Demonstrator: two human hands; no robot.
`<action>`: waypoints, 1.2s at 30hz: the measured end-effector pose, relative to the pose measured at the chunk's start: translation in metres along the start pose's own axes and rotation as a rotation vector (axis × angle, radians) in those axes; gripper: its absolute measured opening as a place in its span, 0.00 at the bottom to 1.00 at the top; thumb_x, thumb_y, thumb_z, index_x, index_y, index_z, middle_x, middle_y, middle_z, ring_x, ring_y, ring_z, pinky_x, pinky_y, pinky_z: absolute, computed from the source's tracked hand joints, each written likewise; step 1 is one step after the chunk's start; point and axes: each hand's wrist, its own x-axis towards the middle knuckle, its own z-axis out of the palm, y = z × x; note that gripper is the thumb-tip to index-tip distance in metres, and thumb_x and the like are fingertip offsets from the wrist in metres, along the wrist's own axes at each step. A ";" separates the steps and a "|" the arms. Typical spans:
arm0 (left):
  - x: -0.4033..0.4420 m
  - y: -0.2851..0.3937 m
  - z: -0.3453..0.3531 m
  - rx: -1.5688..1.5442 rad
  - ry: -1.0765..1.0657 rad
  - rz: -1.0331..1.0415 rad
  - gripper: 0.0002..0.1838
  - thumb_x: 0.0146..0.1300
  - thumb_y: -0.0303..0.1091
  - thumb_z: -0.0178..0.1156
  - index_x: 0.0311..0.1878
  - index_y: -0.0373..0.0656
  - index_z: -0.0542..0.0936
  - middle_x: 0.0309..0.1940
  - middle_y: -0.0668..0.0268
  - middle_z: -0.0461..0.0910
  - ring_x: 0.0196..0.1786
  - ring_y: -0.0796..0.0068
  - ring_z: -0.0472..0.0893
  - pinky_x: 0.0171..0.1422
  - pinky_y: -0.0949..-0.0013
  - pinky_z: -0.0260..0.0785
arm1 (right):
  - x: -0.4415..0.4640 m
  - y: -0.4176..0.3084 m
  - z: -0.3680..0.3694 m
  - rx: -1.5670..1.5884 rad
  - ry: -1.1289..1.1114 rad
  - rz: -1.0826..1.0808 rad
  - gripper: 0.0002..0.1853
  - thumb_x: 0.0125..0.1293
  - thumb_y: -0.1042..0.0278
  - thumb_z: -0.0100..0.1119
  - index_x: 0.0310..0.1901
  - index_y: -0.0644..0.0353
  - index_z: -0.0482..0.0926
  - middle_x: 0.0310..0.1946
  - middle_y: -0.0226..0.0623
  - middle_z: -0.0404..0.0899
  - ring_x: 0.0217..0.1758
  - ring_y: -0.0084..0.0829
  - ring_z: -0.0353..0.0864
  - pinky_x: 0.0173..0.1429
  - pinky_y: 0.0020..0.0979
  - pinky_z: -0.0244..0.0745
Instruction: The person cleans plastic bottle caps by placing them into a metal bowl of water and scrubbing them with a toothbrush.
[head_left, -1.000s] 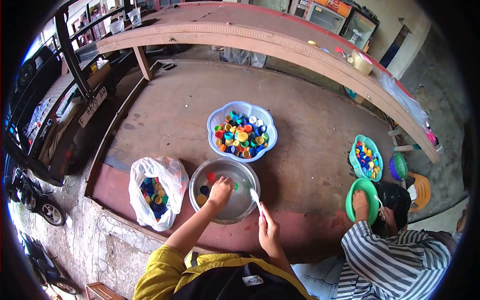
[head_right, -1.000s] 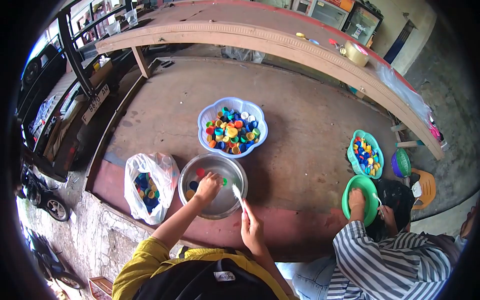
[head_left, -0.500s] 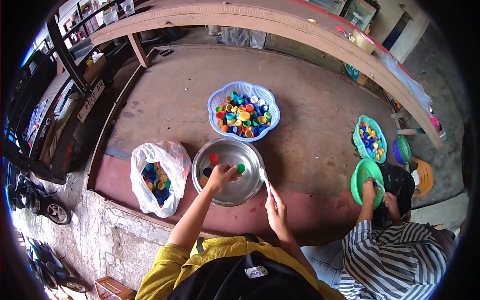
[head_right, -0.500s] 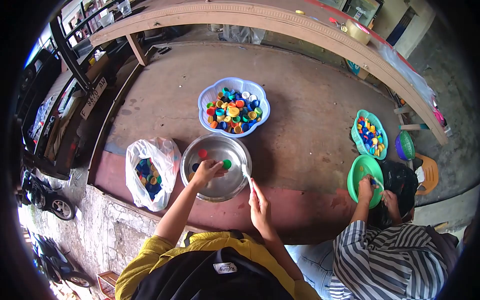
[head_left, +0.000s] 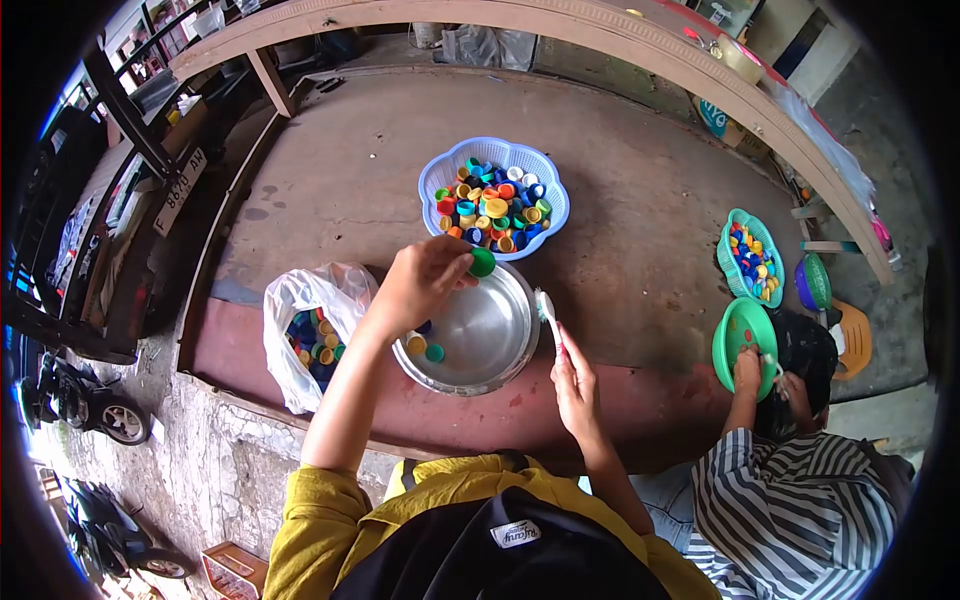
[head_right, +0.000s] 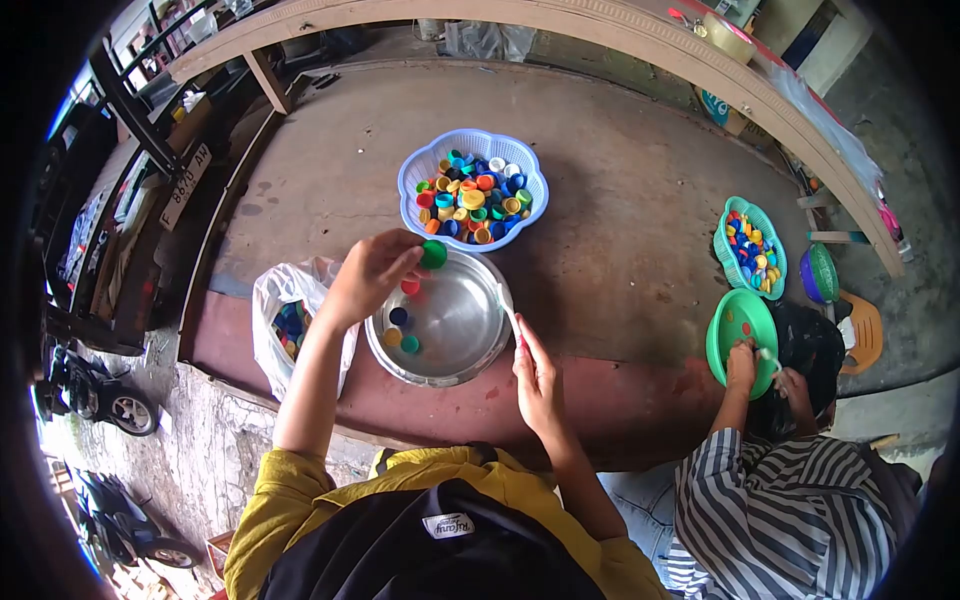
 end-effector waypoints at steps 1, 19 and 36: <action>-0.001 0.006 -0.001 -0.024 -0.037 0.008 0.12 0.66 0.32 0.52 0.44 0.31 0.75 0.33 0.62 0.81 0.35 0.77 0.81 0.40 0.74 0.73 | -0.001 -0.001 0.001 0.010 0.009 0.004 0.21 0.71 0.71 0.42 0.64 0.62 0.63 0.30 0.23 0.66 0.26 0.14 0.57 0.30 0.17 0.59; -0.007 -0.006 0.014 0.143 0.018 0.159 0.07 0.60 0.29 0.54 0.38 0.35 0.78 0.28 0.46 0.79 0.33 0.48 0.79 0.38 0.55 0.72 | -0.007 0.009 -0.001 -0.039 0.008 0.018 0.21 0.67 0.78 0.42 0.62 0.65 0.64 0.44 0.32 0.75 0.35 0.15 0.65 0.41 0.17 0.66; -0.023 -0.031 0.019 -0.453 0.012 0.052 0.15 0.66 0.29 0.53 0.54 0.34 0.71 0.39 0.63 0.79 0.42 0.76 0.79 0.49 0.71 0.72 | -0.019 0.000 0.002 -0.120 0.049 -0.012 0.21 0.69 0.75 0.43 0.63 0.61 0.64 0.31 0.30 0.71 0.29 0.16 0.64 0.35 0.18 0.64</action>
